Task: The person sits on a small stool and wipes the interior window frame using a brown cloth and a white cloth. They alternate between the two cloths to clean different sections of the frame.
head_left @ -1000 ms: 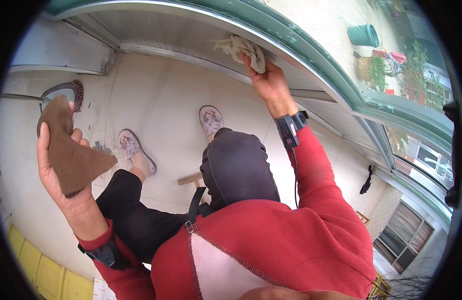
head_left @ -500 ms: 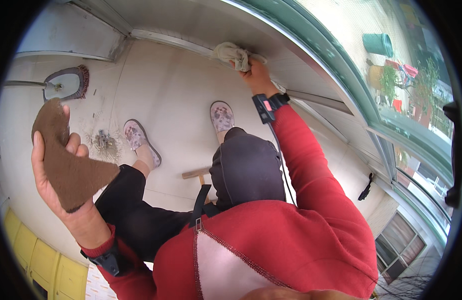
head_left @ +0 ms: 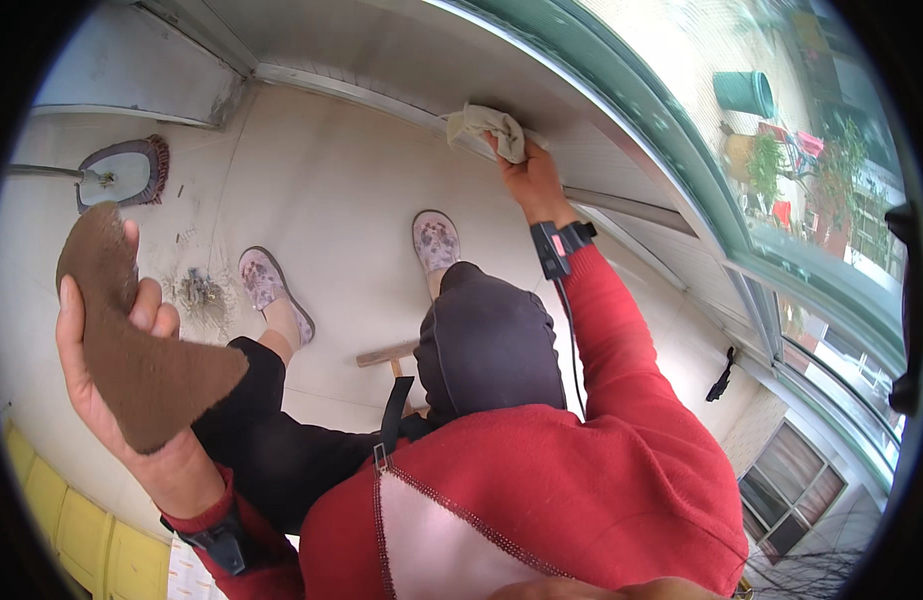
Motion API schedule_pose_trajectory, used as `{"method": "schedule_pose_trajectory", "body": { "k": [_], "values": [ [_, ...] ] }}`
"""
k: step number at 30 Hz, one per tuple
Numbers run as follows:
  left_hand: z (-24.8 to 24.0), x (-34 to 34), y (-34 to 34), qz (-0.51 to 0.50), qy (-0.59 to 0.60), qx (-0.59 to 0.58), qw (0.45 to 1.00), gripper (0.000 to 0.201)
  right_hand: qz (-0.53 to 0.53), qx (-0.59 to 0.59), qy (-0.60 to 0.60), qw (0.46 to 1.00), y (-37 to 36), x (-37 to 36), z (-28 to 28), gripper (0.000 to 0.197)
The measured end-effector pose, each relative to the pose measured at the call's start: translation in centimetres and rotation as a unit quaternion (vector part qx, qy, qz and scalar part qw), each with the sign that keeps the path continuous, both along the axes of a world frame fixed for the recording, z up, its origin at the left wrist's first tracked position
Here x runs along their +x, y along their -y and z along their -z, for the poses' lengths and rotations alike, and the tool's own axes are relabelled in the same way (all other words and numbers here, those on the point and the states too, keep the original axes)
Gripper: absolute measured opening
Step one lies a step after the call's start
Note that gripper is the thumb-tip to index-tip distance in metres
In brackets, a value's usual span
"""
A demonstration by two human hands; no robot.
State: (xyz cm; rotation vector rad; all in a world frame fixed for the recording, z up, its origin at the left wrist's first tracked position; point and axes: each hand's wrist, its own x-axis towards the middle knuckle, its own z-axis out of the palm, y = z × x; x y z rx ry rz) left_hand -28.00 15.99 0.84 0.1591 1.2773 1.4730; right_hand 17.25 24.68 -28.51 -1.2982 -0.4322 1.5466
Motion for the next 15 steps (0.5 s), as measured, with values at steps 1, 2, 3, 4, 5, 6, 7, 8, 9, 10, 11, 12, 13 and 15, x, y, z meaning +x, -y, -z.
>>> {"method": "schedule_pose_trajectory", "body": {
  "k": [1, 2, 3, 4, 5, 6, 7, 8, 9, 10, 11, 12, 13, 15],
  "values": [
    [0.1, 0.3, 0.0, 0.006, -0.003, -0.014, 1.000, 0.055, 0.088, -0.053, -0.216, 0.971, 0.3, 0.1, -3.3, 0.035],
    [0.1, 0.5, -0.1, 0.013, -0.001, -0.015, 1.000, 0.054, 0.045, -0.020, -0.201, 0.978, 0.9, 0.2, -6.8, 0.035],
    [0.2, 0.9, -0.2, 0.025, -0.013, -0.001, 1.000, 0.053, 0.024, -0.027, -0.118, 0.992, 1.3, 0.3, -10.1, 0.034],
    [0.3, 1.3, -0.6, 0.023, 0.012, -0.006, 1.000, 0.049, -0.013, -0.015, -0.058, 0.998, 1.6, 0.3, -13.3, 0.033],
    [0.5, 1.8, -0.8, 0.019, -0.002, 0.001, 1.000, 0.045, -0.027, -0.024, 0.016, 0.999, 2.2, 0.1, -16.2, 0.032],
    [0.7, 2.5, -1.3, 0.030, 0.004, -0.005, 1.000, 0.043, -0.118, -0.001, 0.037, 0.992, 2.9, 0.0, -19.2, 0.034],
    [0.9, 3.2, -1.6, 0.036, 0.010, 0.010, 0.999, 0.041, -0.189, 0.006, 0.059, 0.980, 3.7, -0.4, -22.0, 0.038],
    [1.1, 4.1, -1.9, 0.045, -0.006, -0.014, 0.999, 0.041, -0.231, 0.076, 0.015, 0.970, 4.7, -0.9, -24.7, 0.041],
    [1.3, 5.2, -2.1, 0.038, -0.022, -0.045, 0.998, 0.041, -0.259, 0.127, -0.011, 0.957, 5.8, -1.6, -27.1, 0.045],
    [1.3, 6.3, -2.2, 0.088, -0.020, 0.003, 0.996, 0.041, -0.296, 0.157, -0.063, 0.940, 6.3, -2.4, -29.2, 0.047],
    [1.1, 7.3, -2.1, 0.112, -0.020, -0.004, 0.993, 0.040, -0.329, 0.165, -0.107, 0.924, 7.0, -3.4, -30.9, 0.050],
    [0.8, 8.4, -1.5, 0.155, 0.023, 0.077, 0.985, 0.041, -0.340, 0.151, -0.121, 0.920, 7.5, -4.6, -32.2, 0.053],
    [0.5, 9.8, -1.0, 0.173, 0.061, 0.101, 0.978, 0.042, -0.337, 0.143, -0.048, 0.929, 7.7, -6.4, -32.8, 0.050],
    [-0.2, 13.4, 0.5, 0.259, 0.145, 0.250, 0.922, 0.048, -0.369, 0.125, -0.083, 0.917, 9.0, -8.1, -34.5, 0.044]
  ]
}}
